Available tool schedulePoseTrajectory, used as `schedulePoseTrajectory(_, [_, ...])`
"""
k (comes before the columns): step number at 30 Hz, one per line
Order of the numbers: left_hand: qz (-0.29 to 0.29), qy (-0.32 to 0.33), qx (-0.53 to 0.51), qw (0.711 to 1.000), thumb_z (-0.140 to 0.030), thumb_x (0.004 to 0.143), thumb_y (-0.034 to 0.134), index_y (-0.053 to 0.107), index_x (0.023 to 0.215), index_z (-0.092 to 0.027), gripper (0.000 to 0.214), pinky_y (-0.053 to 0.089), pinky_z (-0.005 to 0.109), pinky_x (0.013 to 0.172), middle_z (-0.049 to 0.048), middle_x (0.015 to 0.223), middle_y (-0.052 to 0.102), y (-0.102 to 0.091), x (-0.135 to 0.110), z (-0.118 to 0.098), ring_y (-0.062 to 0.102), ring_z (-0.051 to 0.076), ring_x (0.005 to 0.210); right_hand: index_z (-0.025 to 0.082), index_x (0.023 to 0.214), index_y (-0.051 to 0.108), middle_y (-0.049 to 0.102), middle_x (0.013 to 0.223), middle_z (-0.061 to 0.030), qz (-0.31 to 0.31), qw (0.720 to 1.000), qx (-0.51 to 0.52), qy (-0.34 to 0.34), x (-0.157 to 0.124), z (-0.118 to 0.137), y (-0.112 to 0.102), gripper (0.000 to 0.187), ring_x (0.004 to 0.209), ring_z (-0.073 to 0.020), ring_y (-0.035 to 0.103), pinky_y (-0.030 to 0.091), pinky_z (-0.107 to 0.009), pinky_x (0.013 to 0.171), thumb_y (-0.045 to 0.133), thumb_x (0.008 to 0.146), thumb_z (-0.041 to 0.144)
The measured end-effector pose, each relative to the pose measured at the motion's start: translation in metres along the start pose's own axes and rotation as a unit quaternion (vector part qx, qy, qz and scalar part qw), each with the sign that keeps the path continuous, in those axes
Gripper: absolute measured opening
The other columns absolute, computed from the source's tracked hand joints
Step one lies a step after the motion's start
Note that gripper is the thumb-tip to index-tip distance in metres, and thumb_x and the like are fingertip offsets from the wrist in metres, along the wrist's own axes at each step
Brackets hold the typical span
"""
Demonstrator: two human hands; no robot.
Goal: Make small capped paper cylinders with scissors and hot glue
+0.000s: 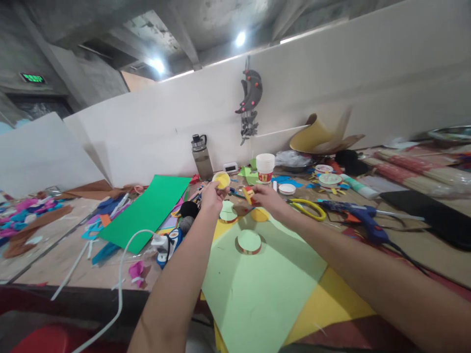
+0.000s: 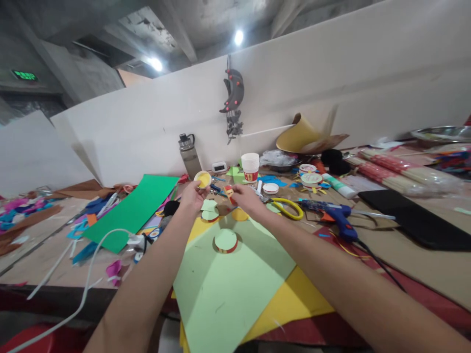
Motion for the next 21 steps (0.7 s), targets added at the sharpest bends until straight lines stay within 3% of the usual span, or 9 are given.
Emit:
schedulePoseTrajectory(6, [0.062, 0.013, 0.079, 0.995, -0.01, 0.078, 0.057, 0.063, 0.084, -0.014, 0.01, 0.056, 0.026, 0.064, 0.0029, 0.076, 0.068, 0.009, -0.021, 0.028, 0.064, 0.011, 0.061, 0.022, 0.088, 0.054, 0.064, 0.067, -0.0035, -0.026, 0.971, 0.23, 0.052, -0.009, -0.001, -0.027, 0.022, 0.068, -0.0205, 0.063, 0.057, -0.044, 0.071, 0.041, 0.084, 0.039])
schedulePoseTrajectory(11, [0.105, 0.032, 0.17, 0.979, -0.014, 0.076, 0.059, 0.066, 0.089, -0.015, 0.014, 0.051, 0.021, 0.054, 0.0057, 0.085, 0.071, 0.011, -0.029, 0.032, 0.063, 0.012, 0.062, 0.022, 0.085, 0.057, 0.065, 0.073, -0.0031, -0.03, 0.961, 0.266, 0.069, -0.011, 0.004, -0.03, 0.024, 0.068, -0.0182, 0.063, 0.056, -0.038, 0.068, 0.058, 0.08, 0.046])
schedulePoseTrajectory(13, [0.127, 0.042, 0.253, 0.958, -0.014, 0.076, 0.059, 0.068, 0.096, -0.015, 0.022, 0.047, 0.022, 0.048, 0.0066, 0.087, 0.072, 0.012, -0.032, 0.033, 0.06, 0.012, 0.054, 0.021, 0.081, 0.058, 0.062, 0.072, -0.0001, -0.046, 0.964, 0.251, 0.07, -0.012, 0.006, -0.033, 0.026, 0.065, -0.0157, 0.059, 0.054, -0.034, 0.065, 0.07, 0.073, 0.043])
schedulePoseTrajectory(15, [0.163, 0.058, 0.383, 0.907, -0.015, 0.077, 0.058, 0.069, 0.104, -0.016, 0.03, 0.046, 0.024, 0.046, 0.0071, 0.088, 0.072, 0.014, -0.035, 0.037, 0.057, 0.012, 0.048, 0.021, 0.075, 0.059, 0.059, 0.07, 0.0025, -0.075, 0.976, 0.197, 0.056, -0.014, 0.01, -0.039, 0.026, 0.064, -0.0141, 0.055, 0.051, -0.03, 0.063, 0.077, 0.066, 0.036])
schedulePoseTrajectory(18, [0.211, 0.078, 0.496, 0.839, -0.013, 0.075, 0.057, 0.073, 0.099, -0.016, 0.029, 0.051, 0.029, 0.055, 0.0076, 0.085, 0.073, 0.019, -0.04, 0.044, 0.059, 0.015, 0.051, 0.02, 0.071, 0.061, 0.06, 0.071, 0.0011, -0.122, 0.992, -0.011, -0.028, -0.019, 0.026, -0.046, 0.017, 0.069, -0.016, 0.054, 0.046, -0.031, 0.069, 0.076, 0.069, 0.025])
schedulePoseTrajectory(21, [0.232, 0.113, 0.533, 0.806, -0.012, 0.071, 0.062, 0.076, 0.089, -0.016, 0.023, 0.053, 0.033, 0.076, 0.0092, 0.089, 0.074, 0.023, -0.043, 0.043, 0.066, 0.021, 0.075, 0.019, 0.075, 0.063, 0.067, 0.079, -0.0041, -0.123, 0.965, -0.202, -0.114, -0.024, 0.041, -0.042, 0.008, 0.082, -0.0212, 0.058, 0.043, -0.036, 0.078, 0.071, 0.076, 0.02])
Point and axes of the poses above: each hand's wrist, its own x-axis towards the middle knuckle, its own y-axis out of the palm, z = x × y, the point moved 6 cm from there along x, towards the middle knuckle
